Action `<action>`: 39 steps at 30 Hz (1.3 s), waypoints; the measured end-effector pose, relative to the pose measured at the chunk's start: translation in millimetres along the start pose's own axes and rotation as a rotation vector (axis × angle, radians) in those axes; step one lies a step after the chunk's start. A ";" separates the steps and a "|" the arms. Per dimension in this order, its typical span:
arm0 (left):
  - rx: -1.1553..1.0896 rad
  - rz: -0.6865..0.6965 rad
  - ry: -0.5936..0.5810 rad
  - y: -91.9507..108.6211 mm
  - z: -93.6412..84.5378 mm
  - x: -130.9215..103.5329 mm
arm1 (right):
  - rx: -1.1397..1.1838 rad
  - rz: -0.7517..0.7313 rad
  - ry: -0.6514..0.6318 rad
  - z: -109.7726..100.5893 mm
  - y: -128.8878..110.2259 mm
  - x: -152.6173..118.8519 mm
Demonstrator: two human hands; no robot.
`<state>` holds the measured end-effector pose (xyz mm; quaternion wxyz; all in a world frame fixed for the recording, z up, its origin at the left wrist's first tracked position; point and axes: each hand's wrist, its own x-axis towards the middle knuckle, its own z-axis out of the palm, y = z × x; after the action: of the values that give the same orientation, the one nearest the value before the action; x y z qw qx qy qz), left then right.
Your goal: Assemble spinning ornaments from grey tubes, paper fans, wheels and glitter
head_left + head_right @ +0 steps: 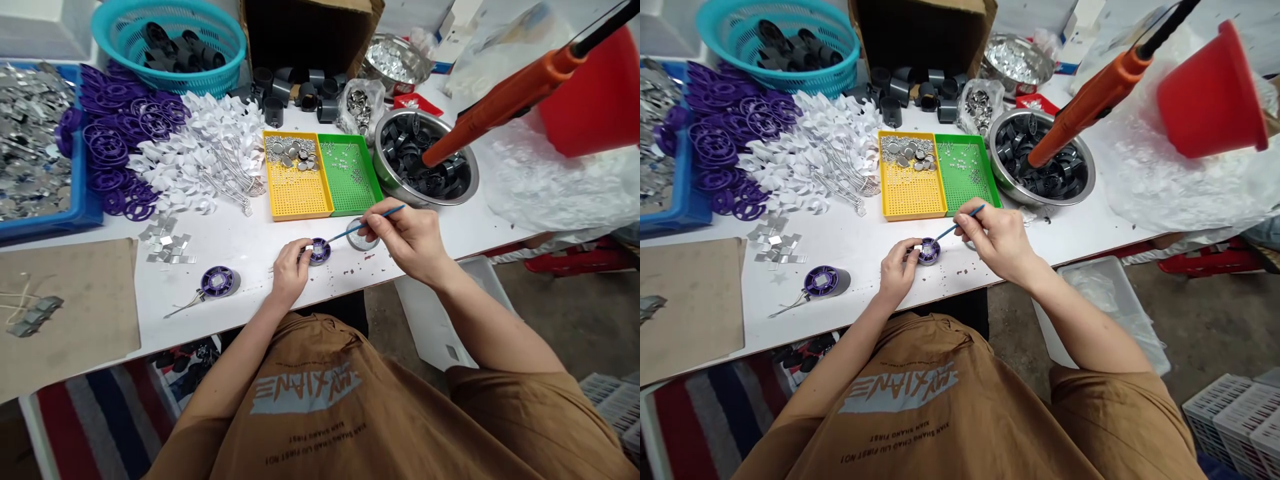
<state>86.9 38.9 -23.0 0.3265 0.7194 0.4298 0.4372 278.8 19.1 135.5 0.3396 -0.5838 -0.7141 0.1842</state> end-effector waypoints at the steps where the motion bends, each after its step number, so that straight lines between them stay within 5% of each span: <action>1: 0.006 0.004 0.000 0.2 -0.1 0.2 | 0.025 0.021 0.010 0.2 2.3 -2.3; 7: 0.020 0.029 -0.006 1.1 -0.9 0.8 | 0.219 0.139 0.089 6.7 18.9 -15.0; 14: 0.030 0.025 -0.008 1.0 -0.7 0.6 | 0.249 0.094 0.028 21.3 29.2 -24.2; 25: 0.047 0.038 -0.002 0.0 0.0 1.2 | -0.092 -0.130 -0.050 10.3 27.7 -21.4; 39: 0.045 0.041 0.003 0.3 0.6 0.1 | -0.222 -0.166 -0.090 0.5 2.5 -3.1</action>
<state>87.6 38.8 -23.0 0.3006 0.7347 0.4250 0.4350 280.5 16.8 132.6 0.2544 -0.5481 -0.7903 0.1014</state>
